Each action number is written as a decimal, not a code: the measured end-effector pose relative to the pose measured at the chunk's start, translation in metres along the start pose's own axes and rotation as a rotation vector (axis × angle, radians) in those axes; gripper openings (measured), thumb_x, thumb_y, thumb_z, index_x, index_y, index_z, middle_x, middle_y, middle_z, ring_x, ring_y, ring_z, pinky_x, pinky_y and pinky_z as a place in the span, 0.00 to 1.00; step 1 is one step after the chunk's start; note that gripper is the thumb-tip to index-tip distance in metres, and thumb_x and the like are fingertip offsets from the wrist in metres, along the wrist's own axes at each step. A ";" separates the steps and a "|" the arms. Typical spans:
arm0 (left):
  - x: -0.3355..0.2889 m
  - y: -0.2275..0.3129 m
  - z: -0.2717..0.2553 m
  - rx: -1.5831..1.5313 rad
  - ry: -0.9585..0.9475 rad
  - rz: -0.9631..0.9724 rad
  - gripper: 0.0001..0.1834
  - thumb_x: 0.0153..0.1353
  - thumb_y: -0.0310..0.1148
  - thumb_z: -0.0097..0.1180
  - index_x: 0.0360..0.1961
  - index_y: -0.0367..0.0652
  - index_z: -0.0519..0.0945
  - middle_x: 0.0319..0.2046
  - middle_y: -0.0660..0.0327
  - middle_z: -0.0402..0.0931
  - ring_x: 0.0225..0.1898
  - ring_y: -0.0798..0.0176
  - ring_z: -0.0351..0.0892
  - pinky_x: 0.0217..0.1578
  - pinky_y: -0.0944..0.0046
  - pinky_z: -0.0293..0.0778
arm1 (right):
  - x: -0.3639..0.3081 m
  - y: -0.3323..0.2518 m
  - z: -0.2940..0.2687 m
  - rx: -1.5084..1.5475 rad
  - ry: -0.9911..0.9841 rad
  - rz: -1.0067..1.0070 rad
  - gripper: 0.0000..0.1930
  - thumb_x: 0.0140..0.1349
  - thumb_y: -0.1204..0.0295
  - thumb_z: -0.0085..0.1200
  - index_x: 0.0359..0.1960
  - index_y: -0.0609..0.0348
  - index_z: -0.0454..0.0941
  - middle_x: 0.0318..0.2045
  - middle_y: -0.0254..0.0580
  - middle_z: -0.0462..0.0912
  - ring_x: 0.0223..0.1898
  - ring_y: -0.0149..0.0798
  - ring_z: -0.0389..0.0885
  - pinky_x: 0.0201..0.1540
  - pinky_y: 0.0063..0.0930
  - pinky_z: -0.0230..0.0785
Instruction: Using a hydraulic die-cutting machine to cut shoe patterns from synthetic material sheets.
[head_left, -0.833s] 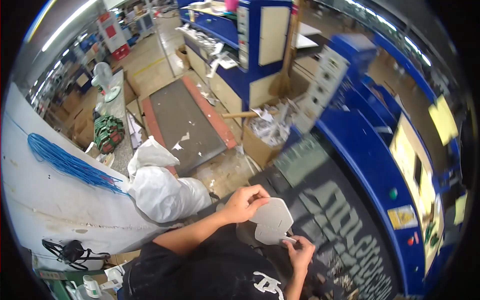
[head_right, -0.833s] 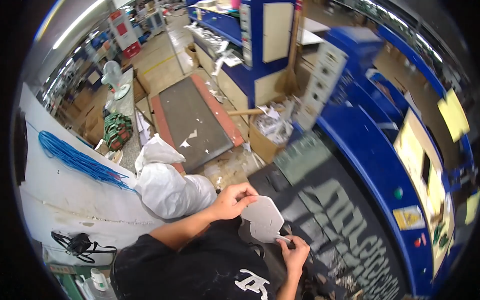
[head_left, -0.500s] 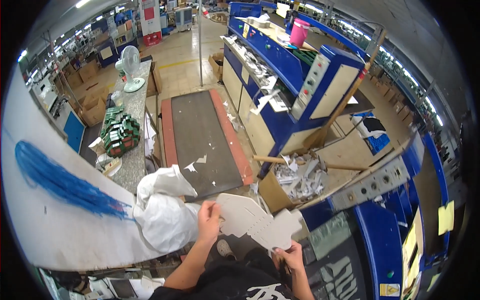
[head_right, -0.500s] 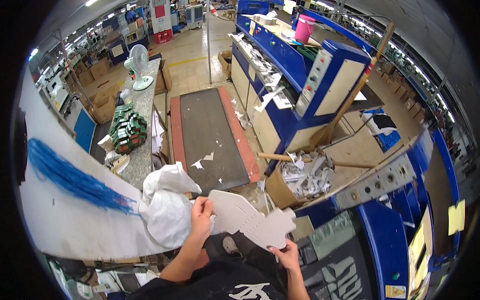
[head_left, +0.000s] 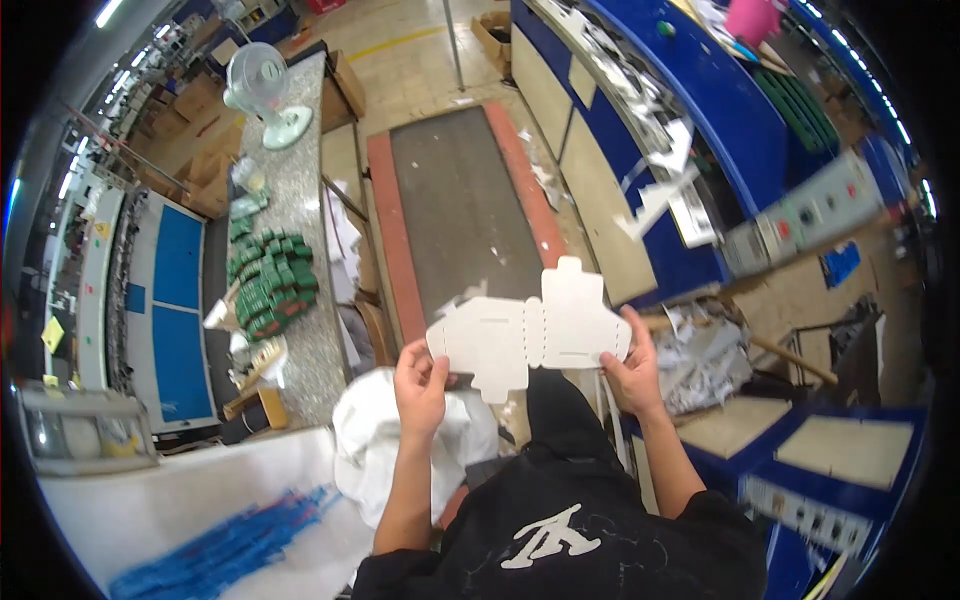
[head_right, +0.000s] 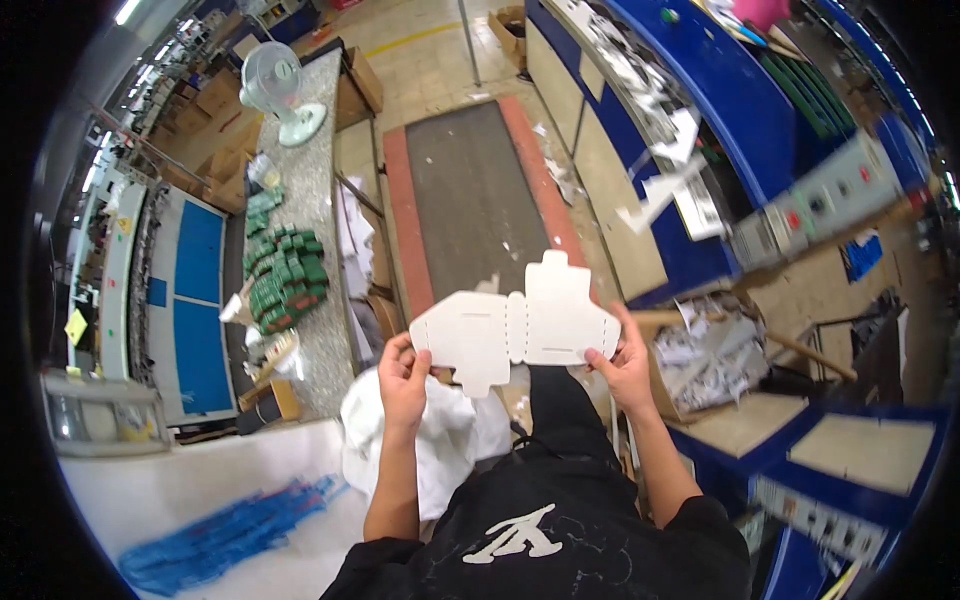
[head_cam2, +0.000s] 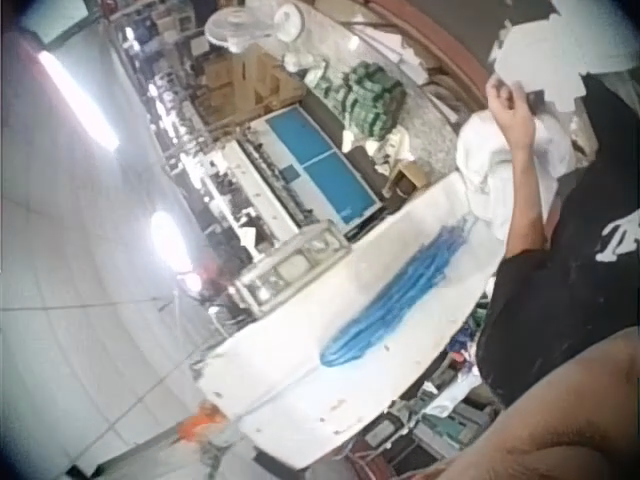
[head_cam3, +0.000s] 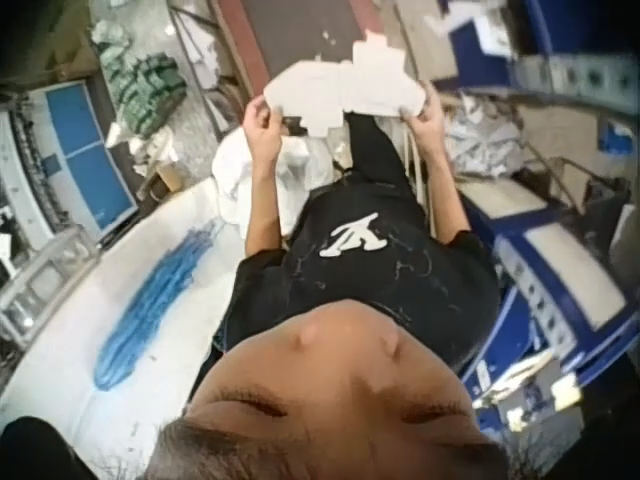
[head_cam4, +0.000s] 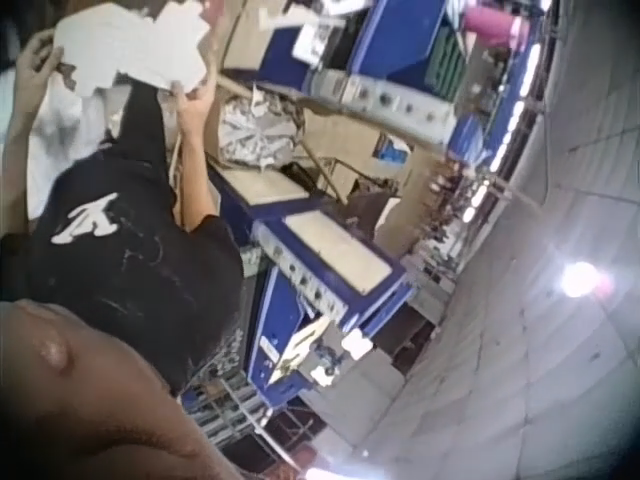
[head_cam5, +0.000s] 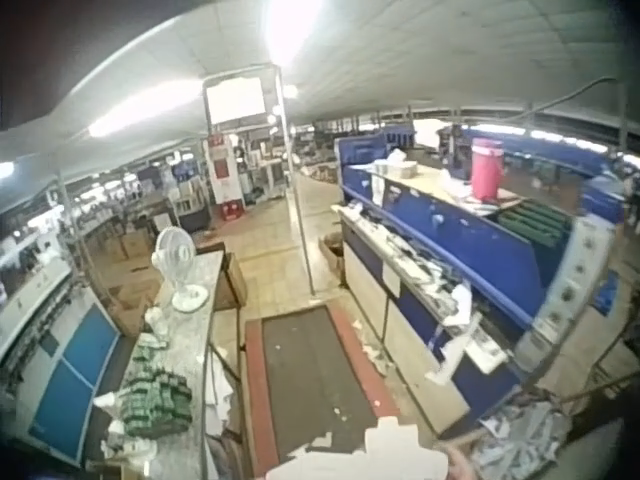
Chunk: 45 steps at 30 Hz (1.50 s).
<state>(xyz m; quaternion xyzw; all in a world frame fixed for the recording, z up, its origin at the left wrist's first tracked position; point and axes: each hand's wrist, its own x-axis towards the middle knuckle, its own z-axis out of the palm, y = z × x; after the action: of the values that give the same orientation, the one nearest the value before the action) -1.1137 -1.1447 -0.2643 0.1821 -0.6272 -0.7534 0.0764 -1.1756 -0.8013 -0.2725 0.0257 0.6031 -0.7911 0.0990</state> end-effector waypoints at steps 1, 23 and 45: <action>0.038 0.001 0.008 -0.003 0.026 -0.007 0.18 0.76 0.22 0.57 0.64 0.35 0.73 0.47 0.58 0.87 0.42 0.71 0.85 0.41 0.69 0.82 | 0.048 -0.002 0.000 -0.048 -0.025 0.044 0.45 0.66 0.81 0.68 0.81 0.59 0.55 0.56 0.44 0.86 0.50 0.32 0.87 0.46 0.26 0.82; 0.888 0.227 0.231 0.165 -0.577 0.252 0.49 0.66 0.11 0.60 0.83 0.34 0.48 0.64 0.46 0.79 0.59 0.58 0.84 0.52 0.64 0.82 | 0.742 -0.207 0.082 -0.158 0.167 -0.248 0.43 0.60 0.90 0.69 0.78 0.66 0.65 0.69 0.46 0.76 0.62 0.37 0.84 0.56 0.29 0.86; 1.360 0.437 0.864 1.041 -1.418 1.011 0.60 0.43 0.52 0.88 0.73 0.34 0.73 0.68 0.36 0.74 0.69 0.40 0.75 0.71 0.49 0.70 | 1.087 -0.531 -0.104 -0.943 0.872 -0.150 0.46 0.46 0.69 0.84 0.69 0.66 0.76 0.63 0.56 0.83 0.64 0.51 0.83 0.67 0.44 0.76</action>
<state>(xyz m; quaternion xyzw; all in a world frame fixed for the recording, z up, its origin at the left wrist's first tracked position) -2.7372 -0.9076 0.0453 -0.5830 -0.7819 -0.2004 -0.0923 -2.3479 -0.7039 0.0289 0.2563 0.8710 -0.3627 -0.2102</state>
